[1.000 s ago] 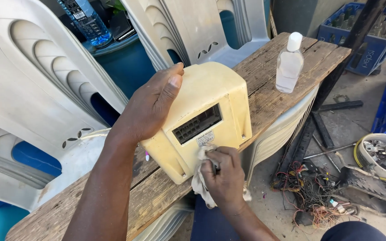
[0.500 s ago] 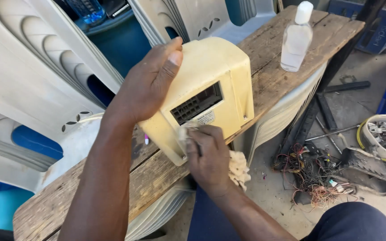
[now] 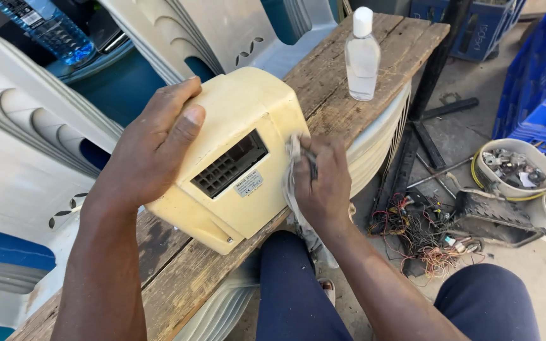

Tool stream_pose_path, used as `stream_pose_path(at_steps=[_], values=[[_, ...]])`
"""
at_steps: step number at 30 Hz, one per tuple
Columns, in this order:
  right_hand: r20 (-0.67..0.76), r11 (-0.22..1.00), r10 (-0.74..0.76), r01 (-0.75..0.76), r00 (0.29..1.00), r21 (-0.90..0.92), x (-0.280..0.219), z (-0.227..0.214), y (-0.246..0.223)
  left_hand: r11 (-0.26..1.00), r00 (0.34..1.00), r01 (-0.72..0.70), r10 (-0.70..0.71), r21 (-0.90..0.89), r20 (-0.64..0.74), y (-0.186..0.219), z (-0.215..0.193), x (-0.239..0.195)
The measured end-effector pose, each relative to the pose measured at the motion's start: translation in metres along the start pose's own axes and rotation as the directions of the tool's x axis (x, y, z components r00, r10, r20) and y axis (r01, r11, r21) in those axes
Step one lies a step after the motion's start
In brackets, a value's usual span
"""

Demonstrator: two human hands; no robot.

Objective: The person cleans a plastic electronic housing using a cloth, a small brush, and liquid from two different bottles.

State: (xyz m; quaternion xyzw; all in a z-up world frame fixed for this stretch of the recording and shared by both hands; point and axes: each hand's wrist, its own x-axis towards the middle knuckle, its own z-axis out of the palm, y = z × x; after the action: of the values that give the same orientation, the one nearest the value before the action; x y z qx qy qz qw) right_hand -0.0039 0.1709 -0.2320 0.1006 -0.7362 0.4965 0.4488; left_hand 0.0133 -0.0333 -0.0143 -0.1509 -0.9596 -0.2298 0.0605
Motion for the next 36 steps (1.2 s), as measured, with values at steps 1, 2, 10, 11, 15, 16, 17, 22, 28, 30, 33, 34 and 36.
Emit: stream_pose_path(at_steps=[1,2,10,11,15,16,17,22,28,30,33,34,36], values=[[0.151,0.988,0.148,-0.141,0.977,-0.058,-0.014,-0.005,0.012,1.0,1.0,0.011,-0.011,-0.028,0.011,0.0,0.001,0.001],[0.289,0.954,0.296,-0.267,0.91,-0.135,-0.027,-0.009,0.024,0.998,1.0,0.022,-0.021,-0.056,0.022,-0.001,0.003,0.003],[0.215,0.836,0.545,-0.544,0.81,-0.074,-0.008,-0.042,0.04,0.999,0.999,0.042,-0.042,0.018,0.009,0.007,0.003,0.009],[0.304,0.874,0.463,-0.485,0.833,-0.003,0.004,-0.041,0.027,0.997,0.998,0.054,-0.055,0.05,0.009,0.008,0.003,0.007],[0.34,0.835,0.475,-0.537,0.812,0.115,0.069,-0.013,0.045,0.995,0.999,0.051,-0.051,0.092,-0.002,0.014,0.007,0.015],[0.325,0.884,0.37,-0.438,0.87,0.165,0.085,-0.013,0.042,0.994,1.0,0.017,-0.015,0.109,-0.013,0.014,0.008,0.017],[0.323,0.91,0.276,-0.354,0.905,0.216,0.093,-0.009,0.034,0.991,1.0,0.005,-0.004,0.13,-0.01,0.01,0.006,0.012],[0.182,0.976,0.126,-0.154,0.975,0.151,0.007,-0.01,0.051,0.997,0.999,0.013,-0.01,0.079,-0.042,0.007,0.004,0.013],[0.192,0.957,0.267,-0.284,0.944,0.064,-0.077,-0.006,0.011,0.997,0.997,-0.055,0.058,0.049,-0.055,0.001,0.008,0.008],[0.207,0.958,0.214,-0.246,0.955,0.144,-0.089,0.017,-0.012,0.997,0.995,-0.056,0.061,0.06,-0.083,-0.006,0.002,0.007],[0.369,0.966,-0.089,-0.01,0.925,0.258,-0.106,0.028,-0.04,0.99,0.989,-0.127,0.131,0.057,-0.068,-0.015,0.009,0.001],[0.308,0.959,-0.18,0.098,0.934,0.265,-0.108,0.03,-0.036,0.99,0.989,-0.134,0.136,0.04,-0.065,-0.016,0.009,-0.002],[0.244,0.93,-0.31,0.241,0.919,0.276,-0.1,0.03,-0.004,0.99,0.984,-0.142,0.144,0.026,-0.103,-0.021,0.009,0.007]])
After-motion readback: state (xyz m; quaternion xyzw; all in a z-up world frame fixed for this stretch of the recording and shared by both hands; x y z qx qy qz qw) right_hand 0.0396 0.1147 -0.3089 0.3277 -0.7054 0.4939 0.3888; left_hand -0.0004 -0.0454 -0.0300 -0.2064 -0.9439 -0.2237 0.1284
